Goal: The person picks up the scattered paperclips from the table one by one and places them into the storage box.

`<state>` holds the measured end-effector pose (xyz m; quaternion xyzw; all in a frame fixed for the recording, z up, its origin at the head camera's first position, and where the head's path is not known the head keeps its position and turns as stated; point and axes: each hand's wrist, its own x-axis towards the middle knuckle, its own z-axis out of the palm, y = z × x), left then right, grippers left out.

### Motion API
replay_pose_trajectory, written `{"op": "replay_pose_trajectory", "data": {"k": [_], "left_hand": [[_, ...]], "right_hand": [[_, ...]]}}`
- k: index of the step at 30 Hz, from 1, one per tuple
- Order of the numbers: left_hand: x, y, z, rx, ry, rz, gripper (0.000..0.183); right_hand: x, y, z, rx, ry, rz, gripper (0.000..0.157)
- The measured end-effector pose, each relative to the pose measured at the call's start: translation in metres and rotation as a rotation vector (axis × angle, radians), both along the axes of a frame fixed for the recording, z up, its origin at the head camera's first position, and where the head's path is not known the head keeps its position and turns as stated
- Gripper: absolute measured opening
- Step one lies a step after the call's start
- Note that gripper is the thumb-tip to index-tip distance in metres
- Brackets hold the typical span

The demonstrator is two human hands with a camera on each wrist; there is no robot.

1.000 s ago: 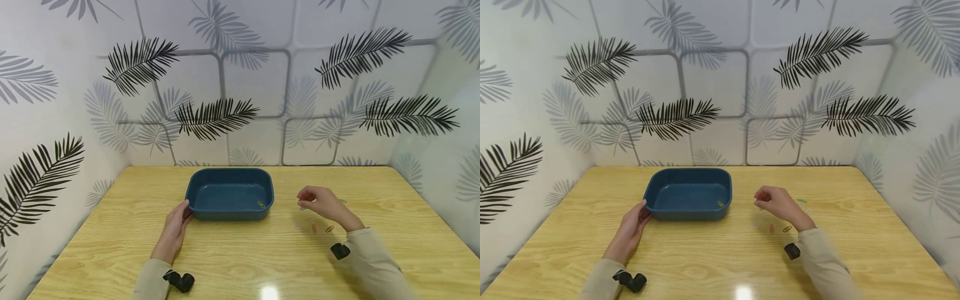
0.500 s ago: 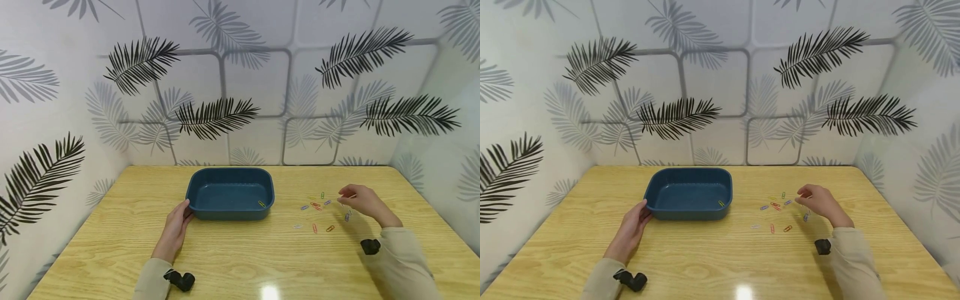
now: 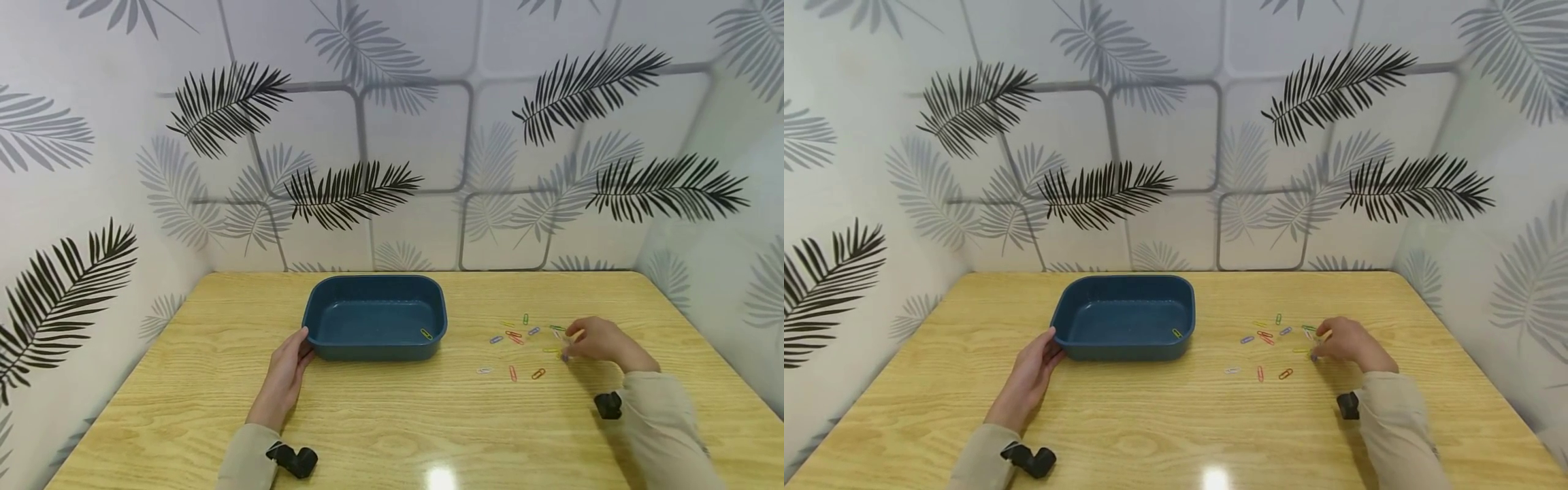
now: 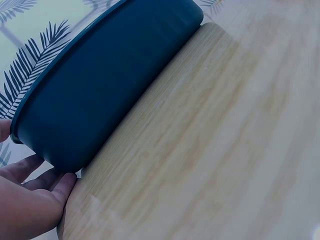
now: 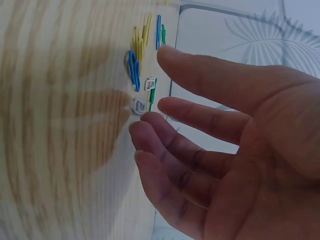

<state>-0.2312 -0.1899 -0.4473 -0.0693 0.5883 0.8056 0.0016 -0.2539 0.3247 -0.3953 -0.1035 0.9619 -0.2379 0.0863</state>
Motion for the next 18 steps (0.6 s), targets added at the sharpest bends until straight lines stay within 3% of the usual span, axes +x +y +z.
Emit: {"op": "replay_pose_trajectory", "data": {"k": [12, 18], "left_hand": [[-0.001, 0.0, -0.002, -0.004, 0.005, -0.01, 0.054], [-0.001, -0.001, -0.002, 0.0, -0.003, -0.002, 0.054]], "right_hand": [[0.0, -0.008, -0.004, 0.02, -0.001, 0.016, 0.03], [0.002, -0.012, -0.005, -0.031, -0.027, 0.009, 0.02]]}}
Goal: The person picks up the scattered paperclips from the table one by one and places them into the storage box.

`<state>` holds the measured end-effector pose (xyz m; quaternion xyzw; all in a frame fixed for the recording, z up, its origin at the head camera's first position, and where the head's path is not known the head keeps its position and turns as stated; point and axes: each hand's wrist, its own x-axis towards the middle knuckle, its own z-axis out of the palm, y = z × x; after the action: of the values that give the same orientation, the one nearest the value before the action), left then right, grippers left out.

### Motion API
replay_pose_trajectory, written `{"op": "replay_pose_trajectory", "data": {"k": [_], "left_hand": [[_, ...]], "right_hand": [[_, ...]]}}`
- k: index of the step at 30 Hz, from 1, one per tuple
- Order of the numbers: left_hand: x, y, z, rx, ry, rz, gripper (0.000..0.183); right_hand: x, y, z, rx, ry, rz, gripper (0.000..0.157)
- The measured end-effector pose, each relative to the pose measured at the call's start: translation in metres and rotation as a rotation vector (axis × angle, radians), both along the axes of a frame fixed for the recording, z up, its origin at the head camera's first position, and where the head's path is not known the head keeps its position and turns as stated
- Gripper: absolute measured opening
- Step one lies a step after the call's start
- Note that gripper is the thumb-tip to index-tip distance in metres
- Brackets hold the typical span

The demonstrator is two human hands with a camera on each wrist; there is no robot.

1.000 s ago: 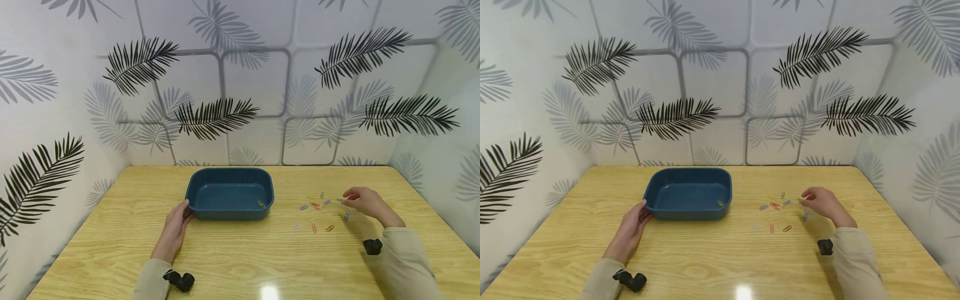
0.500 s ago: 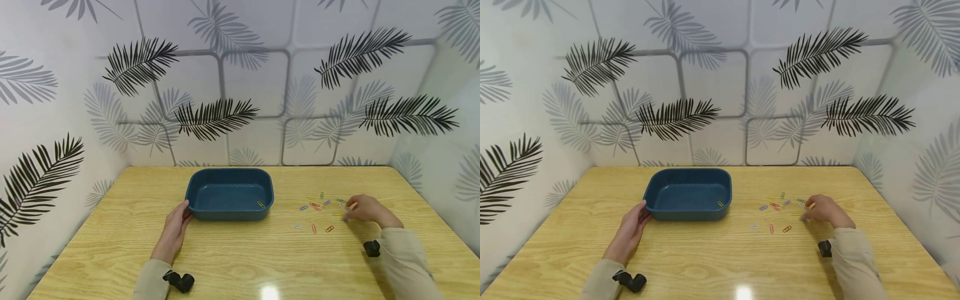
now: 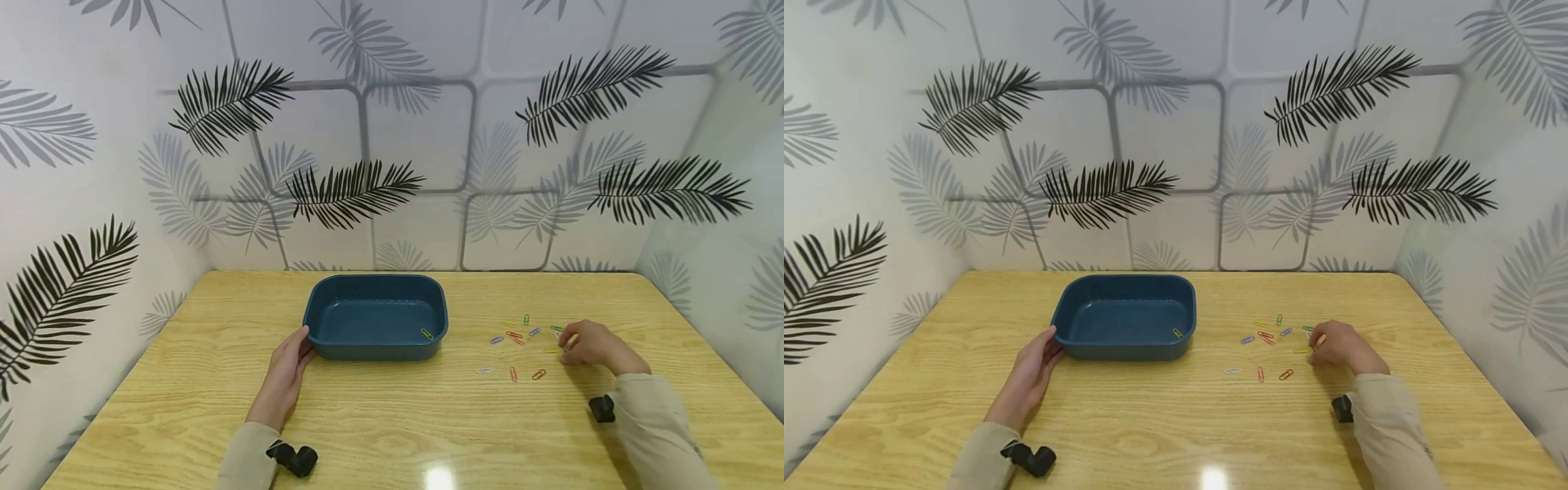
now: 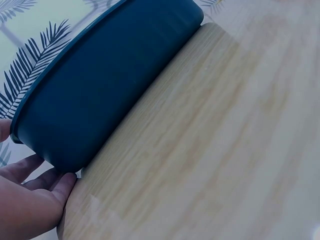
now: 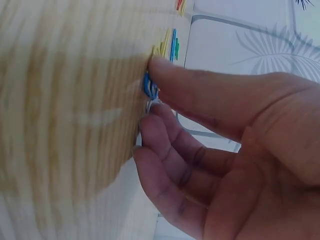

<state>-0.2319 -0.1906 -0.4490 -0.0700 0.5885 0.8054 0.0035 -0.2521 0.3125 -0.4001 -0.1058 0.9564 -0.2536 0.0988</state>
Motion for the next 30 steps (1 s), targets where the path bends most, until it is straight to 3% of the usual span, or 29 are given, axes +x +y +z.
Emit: {"op": "replay_pose_trajectory", "data": {"k": [5, 12, 23, 30], "left_hand": [[0.0014, -0.0005, 0.0011, 0.001, 0.002, 0.004, 0.054], [0.0012, -0.001, -0.0003, 0.002, -0.003, 0.017, 0.053], [0.0011, -0.0002, 0.0009, 0.003, 0.012, 0.002, 0.055], [0.0015, 0.0003, 0.0018, 0.0, 0.019, -0.005, 0.055]], "right_hand": [[0.0007, -0.0022, -0.003, -0.046, -0.009, 0.012, 0.009], [0.0006, -0.0063, -0.0045, -0.03, 0.009, 0.009, 0.001], [-0.0005, -0.008, -0.0055, 0.064, 0.087, 0.019, 0.009], [0.0, -0.0081, -0.0058, 0.046, 0.088, 0.047, 0.012]]}}
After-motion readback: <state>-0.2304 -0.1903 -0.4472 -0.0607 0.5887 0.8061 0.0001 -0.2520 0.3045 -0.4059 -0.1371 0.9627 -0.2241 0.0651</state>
